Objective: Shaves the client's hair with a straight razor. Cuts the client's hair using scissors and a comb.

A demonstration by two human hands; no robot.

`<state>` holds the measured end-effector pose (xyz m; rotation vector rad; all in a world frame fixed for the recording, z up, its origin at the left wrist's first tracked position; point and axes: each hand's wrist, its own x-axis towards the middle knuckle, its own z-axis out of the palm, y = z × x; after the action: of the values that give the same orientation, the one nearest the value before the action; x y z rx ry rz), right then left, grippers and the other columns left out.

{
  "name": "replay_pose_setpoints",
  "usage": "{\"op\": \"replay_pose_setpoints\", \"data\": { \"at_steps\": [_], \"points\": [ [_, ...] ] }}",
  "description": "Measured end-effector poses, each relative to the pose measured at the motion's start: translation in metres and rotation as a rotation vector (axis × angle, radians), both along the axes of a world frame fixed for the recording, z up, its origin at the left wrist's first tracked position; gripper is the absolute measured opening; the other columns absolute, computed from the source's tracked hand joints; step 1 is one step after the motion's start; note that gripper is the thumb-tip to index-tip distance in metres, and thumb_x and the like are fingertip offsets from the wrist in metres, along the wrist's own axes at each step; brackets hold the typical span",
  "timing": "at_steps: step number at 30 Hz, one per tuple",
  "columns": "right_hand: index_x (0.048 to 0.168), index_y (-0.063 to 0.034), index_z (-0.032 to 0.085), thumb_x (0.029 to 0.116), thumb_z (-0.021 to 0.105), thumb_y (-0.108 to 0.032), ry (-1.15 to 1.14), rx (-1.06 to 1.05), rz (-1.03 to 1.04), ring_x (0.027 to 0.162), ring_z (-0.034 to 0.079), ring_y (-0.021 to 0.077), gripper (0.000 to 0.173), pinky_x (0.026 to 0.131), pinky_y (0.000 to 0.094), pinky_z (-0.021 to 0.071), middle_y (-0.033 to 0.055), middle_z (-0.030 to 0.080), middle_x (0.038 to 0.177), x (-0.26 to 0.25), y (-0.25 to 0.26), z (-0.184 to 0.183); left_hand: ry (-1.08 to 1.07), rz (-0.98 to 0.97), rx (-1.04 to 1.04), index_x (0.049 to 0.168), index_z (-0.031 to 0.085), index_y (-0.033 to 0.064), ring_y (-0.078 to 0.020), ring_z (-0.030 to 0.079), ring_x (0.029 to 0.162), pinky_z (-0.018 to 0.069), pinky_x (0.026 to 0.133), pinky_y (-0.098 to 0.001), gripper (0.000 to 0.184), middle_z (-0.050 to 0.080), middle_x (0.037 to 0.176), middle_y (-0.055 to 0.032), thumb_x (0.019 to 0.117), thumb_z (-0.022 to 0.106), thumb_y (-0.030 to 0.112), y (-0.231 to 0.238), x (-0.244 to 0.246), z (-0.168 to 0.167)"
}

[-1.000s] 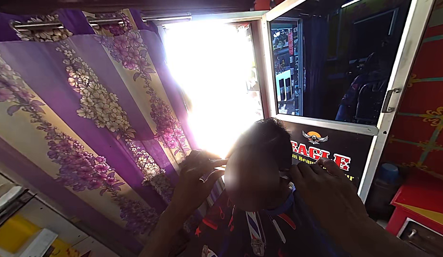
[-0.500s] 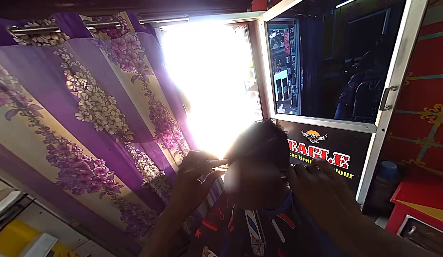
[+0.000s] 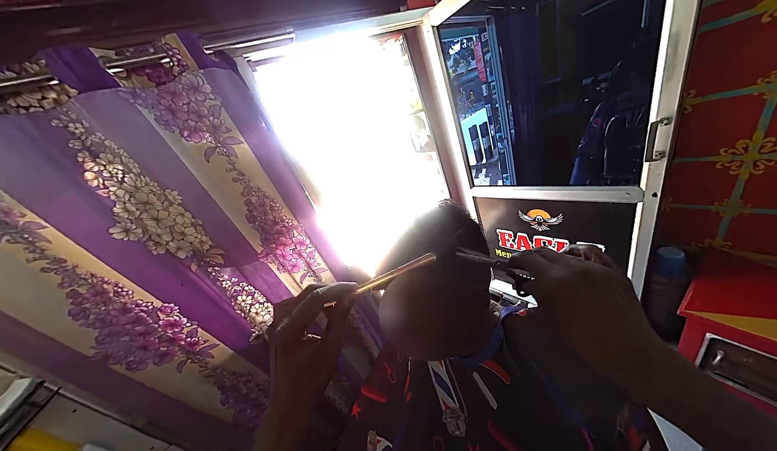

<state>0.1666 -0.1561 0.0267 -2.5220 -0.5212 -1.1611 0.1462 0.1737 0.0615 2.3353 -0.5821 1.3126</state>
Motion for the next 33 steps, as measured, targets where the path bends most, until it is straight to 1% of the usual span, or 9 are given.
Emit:
{"op": "replay_pose_setpoints", "data": {
  "at_steps": [2,8,11,13,17,19,23,28,33],
  "points": [
    [0.103,0.0074,0.074,0.0833,0.077,0.003,0.091,0.142,0.042,0.086,0.072,0.0401,0.021,0.087,0.0617,0.0481,0.0233,0.073,0.092,-0.016,-0.002,0.012,0.025,0.039,0.116,0.103,0.079,0.0217,-0.003,0.064,0.082,0.0471,0.085,-0.0397,0.024,0.072,0.092,0.0109,0.0978,0.061,0.037,-0.001,-0.004,0.0],
    [0.101,0.012,0.073,0.0854,0.075,0.003,0.178,0.249,0.062,0.087,0.07,0.0441,0.018,0.085,0.0614,0.0486,0.0275,0.072,0.093,-0.026,-0.015,0.003,0.16,-0.014,0.416,0.105,0.081,0.0275,-0.0028,0.064,0.077,0.0448,0.083,-0.0409,0.024,0.074,0.093,0.0113,0.0983,0.061,0.037,-0.002,-0.014,0.0],
    [0.101,0.0154,0.072,0.0864,0.072,0.005,0.263,0.304,0.088,0.086,0.068,0.0456,0.018,0.086,0.0614,0.0461,0.0302,0.071,0.091,-0.035,-0.016,0.008,0.035,-0.036,0.274,0.107,0.08,0.0242,-0.0031,0.064,0.085,0.0446,0.087,-0.0363,0.021,0.075,0.096,0.0095,0.0979,0.062,0.032,-0.006,-0.016,0.005],
    [0.099,0.0125,0.073,0.0854,0.073,0.004,0.25,0.313,0.103,0.085,0.069,0.0428,0.016,0.085,0.0615,0.0455,0.0274,0.071,0.089,-0.03,-0.024,-0.006,-0.018,0.035,0.241,0.107,0.08,0.0224,-0.004,0.064,0.082,0.0444,0.085,-0.039,0.022,0.074,0.094,0.0083,0.0983,0.062,0.032,-0.009,-0.015,0.009],
    [0.101,-0.0153,0.077,0.0754,0.086,-0.01,0.089,0.172,0.018,0.083,0.073,0.0242,0.027,0.086,0.0553,0.0558,0.0012,0.075,0.09,0.012,-0.057,-0.089,0.119,0.09,0.509,0.107,0.08,0.0293,-0.0085,0.067,0.078,0.0469,0.079,-0.0446,0.023,0.075,0.092,0.0087,0.0988,0.06,0.034,-0.013,-0.022,0.003],
    [0.101,-0.0156,0.077,0.0761,0.085,-0.013,0.11,0.184,0.025,0.082,0.073,0.0232,0.026,0.085,0.0543,0.0565,-0.0002,0.075,0.09,0.012,-0.064,-0.102,0.164,0.03,0.634,0.11,0.078,0.0315,-0.0099,0.068,0.083,0.0465,0.082,-0.0425,0.023,0.075,0.097,0.0086,0.1016,0.056,0.034,-0.014,-0.024,-0.003],
    [0.101,-0.0191,0.076,0.0783,0.076,-0.026,0.078,0.259,0.061,0.084,0.073,0.0189,0.024,0.081,0.0499,0.0583,-0.0049,0.074,0.091,0.008,-0.075,-0.122,-0.02,0.08,0.391,0.111,0.079,0.0284,-0.006,0.065,0.085,0.0447,0.083,-0.0376,0.022,0.075,0.099,0.0076,0.1018,0.059,0.032,-0.019,-0.025,-0.007],
    [0.107,-0.0202,0.075,0.0875,0.072,-0.032,0.189,0.373,0.162,0.091,0.073,0.0189,0.023,0.079,0.0506,0.0588,-0.004,0.075,0.1,0.0,-0.095,-0.148,0.203,-0.051,0.676,0.111,0.076,0.0299,-0.0072,0.067,0.088,0.0463,0.088,-0.0377,0.022,0.074,0.102,0.0083,0.1041,0.056,0.033,-0.008,-0.03,-0.009],
    [0.116,-0.0117,0.074,0.0941,0.074,-0.028,0.392,0.452,0.3,0.099,0.073,0.026,0.027,0.086,0.0528,0.0582,0.0073,0.075,0.109,0.004,-0.131,-0.166,0.001,0.007,0.27,0.118,0.069,0.0318,-0.0011,0.065,0.096,0.0492,0.089,-0.0242,0.018,0.073,0.106,0.0143,0.1047,0.056,0.035,-0.033,-0.035,-0.035]
  ]
}}
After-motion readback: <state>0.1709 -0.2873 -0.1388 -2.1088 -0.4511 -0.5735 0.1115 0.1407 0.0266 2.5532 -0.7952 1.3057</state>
